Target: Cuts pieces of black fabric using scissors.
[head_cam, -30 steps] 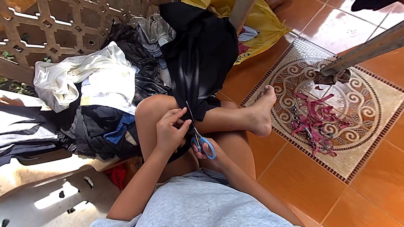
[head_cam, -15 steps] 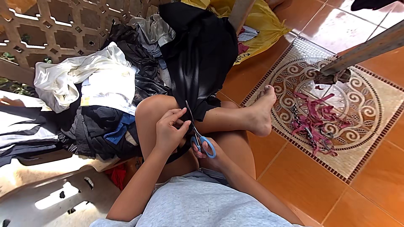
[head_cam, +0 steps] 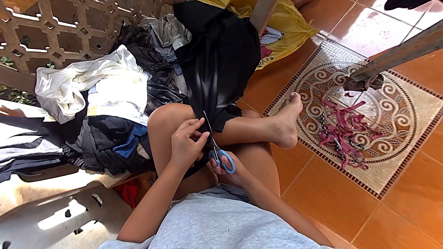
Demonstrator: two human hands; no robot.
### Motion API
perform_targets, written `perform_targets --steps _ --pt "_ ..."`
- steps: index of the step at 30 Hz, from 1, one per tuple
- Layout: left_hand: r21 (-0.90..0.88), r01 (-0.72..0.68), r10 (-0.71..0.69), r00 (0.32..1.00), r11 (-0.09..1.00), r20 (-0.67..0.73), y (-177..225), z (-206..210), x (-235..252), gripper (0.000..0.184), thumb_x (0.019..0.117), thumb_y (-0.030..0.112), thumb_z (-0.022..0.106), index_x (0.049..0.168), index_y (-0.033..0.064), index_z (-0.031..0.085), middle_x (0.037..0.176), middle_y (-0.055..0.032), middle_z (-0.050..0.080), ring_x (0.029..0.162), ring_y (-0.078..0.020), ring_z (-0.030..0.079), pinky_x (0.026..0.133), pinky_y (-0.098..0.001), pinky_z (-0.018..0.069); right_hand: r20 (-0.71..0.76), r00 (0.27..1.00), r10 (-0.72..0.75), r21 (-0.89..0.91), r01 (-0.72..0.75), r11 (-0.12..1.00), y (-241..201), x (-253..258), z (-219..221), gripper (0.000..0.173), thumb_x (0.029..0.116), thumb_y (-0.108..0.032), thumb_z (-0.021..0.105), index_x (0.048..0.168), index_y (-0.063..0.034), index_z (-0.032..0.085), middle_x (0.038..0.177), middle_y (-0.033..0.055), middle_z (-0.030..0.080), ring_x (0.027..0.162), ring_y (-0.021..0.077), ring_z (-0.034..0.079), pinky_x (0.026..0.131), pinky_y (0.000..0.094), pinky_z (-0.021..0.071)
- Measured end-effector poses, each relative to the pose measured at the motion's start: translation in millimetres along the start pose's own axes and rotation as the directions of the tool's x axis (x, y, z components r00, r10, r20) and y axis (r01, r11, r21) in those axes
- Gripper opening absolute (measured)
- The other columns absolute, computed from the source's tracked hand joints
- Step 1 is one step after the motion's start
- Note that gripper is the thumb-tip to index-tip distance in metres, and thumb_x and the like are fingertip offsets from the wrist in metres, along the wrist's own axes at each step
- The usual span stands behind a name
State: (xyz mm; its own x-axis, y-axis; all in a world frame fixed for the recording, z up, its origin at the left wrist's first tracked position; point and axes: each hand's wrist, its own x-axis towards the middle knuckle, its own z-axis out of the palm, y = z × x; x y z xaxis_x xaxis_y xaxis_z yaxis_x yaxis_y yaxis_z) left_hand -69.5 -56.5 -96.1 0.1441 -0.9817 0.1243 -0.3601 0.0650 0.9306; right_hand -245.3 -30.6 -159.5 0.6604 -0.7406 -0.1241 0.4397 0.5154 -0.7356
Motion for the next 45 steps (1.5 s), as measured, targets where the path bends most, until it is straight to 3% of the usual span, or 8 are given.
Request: perform_targets --steps 3,7,12,17,25,30,34,45 --pt "0.028 -0.041 0.041 0.999 0.999 0.002 -2.5 0.2 -0.3 0.030 0.0888 0.007 0.073 0.115 -0.0066 0.073 0.115 -0.0182 0.069 0.080 -0.0013 0.066 0.073 -0.0137 0.0555 0.065 0.998 -0.019 0.005 0.019 1.000 2.3 -0.1 -5.2 0.048 0.0901 -0.066 0.061 0.094 -0.0186 0.063 0.079 -0.0142 0.060 0.064 -0.0063 0.054 0.058 0.0106 0.0422" --pt "0.039 -0.070 0.071 0.997 0.997 -0.026 -5.6 1.2 -0.4 0.024 0.0943 0.009 0.067 0.112 -0.0051 0.075 0.112 -0.0173 0.070 0.084 -0.0022 0.068 0.076 -0.0146 0.0557 0.060 0.998 -0.026 -0.028 0.028 0.999 2.7 -0.5 -5.3 0.048 0.0913 -0.066 0.060 0.095 -0.0189 0.063 0.081 -0.0144 0.060 0.066 -0.0066 0.054 0.059 0.0105 0.0423" --pt "0.085 -0.076 0.077 0.997 0.993 -0.011 -3.4 0.8 -0.2 0.028 0.0898 0.007 0.070 0.115 -0.0040 0.074 0.113 -0.0167 0.070 0.078 -0.0007 0.064 0.070 -0.0130 0.0528 0.041 0.999 -0.017 -0.026 0.018 1.000 -0.4 1.0 -3.5 0.044 0.0931 -0.063 0.060 0.093 -0.0189 0.063 0.080 -0.0143 0.060 0.065 -0.0069 0.054 0.058 0.0099 0.0421" --pt "0.100 -0.071 0.072 0.997 0.992 -0.003 -2.2 0.5 -0.4 0.032 0.0887 0.006 0.071 0.118 -0.0052 0.073 0.115 -0.0179 0.069 0.075 -0.0002 0.064 0.068 -0.0128 0.0534 0.016 1.000 0.002 -0.029 -0.002 1.000 -3.8 3.0 -1.6 0.042 0.0918 -0.062 0.063 0.088 -0.0195 0.063 0.074 -0.0156 0.058 0.060 -0.0079 0.051 0.055 0.0094 0.0404" --pt "0.118 -0.095 0.098 0.995 0.988 -0.022 -2.6 2.6 -1.2 0.032 0.0882 0.005 0.071 0.118 -0.0066 0.072 0.114 -0.0196 0.069 0.074 -0.0009 0.064 0.068 -0.0129 0.0535 -0.029 0.999 -0.028 -0.009 0.028 1.000 -0.1 -0.4 6.7 0.031 0.0960 -0.051 0.064 0.088 -0.0209 0.066 0.076 -0.0164 0.060 0.062 -0.0073 0.052 0.058 0.0110 0.0429" --pt "0.135 -0.104 0.108 0.994 0.985 -0.025 -3.7 3.0 -1.6 0.032 0.0884 0.006 0.072 0.118 -0.0063 0.072 0.114 -0.0194 0.069 0.074 -0.0011 0.064 0.067 -0.0131 0.0535 -0.001 0.999 0.032 0.021 -0.032 0.999 -2.8 0.9 3.2 0.040 0.0910 -0.060 0.065 0.087 -0.0202 0.064 0.073 -0.0146 0.060 0.059 -0.0058 0.052 0.055 0.0114 0.0423" --pt "0.140 -0.099 0.101 0.995 0.985 -0.011 -3.7 2.8 -2.2 0.032 0.0885 0.006 0.072 0.118 -0.0049 0.073 0.116 -0.0187 0.069 0.074 -0.0020 0.065 0.067 -0.0142 0.0546 0.090 0.996 0.027 0.047 -0.032 0.998 -2.5 4.4 -4.5 0.052 0.0880 -0.069 0.062 0.095 -0.0179 0.062 0.079 -0.0127 0.061 0.064 -0.0047 0.055 0.058 0.0115 0.0438" --pt "0.148 -0.095 0.098 0.995 0.984 -0.009 -2.7 2.0 -1.6 0.032 0.0873 0.005 0.072 0.118 -0.0055 0.073 0.115 -0.0198 0.069 0.072 -0.0021 0.065 0.066 -0.0141 0.0543 -0.031 0.997 0.076 -0.013 -0.076 0.997 -10.7 4.9 4.7 0.042 0.0889 -0.062 0.067 0.086 -0.0201 0.062 0.073 -0.0153 0.058 0.059 -0.0070 0.051 0.055 0.0096 0.0407"
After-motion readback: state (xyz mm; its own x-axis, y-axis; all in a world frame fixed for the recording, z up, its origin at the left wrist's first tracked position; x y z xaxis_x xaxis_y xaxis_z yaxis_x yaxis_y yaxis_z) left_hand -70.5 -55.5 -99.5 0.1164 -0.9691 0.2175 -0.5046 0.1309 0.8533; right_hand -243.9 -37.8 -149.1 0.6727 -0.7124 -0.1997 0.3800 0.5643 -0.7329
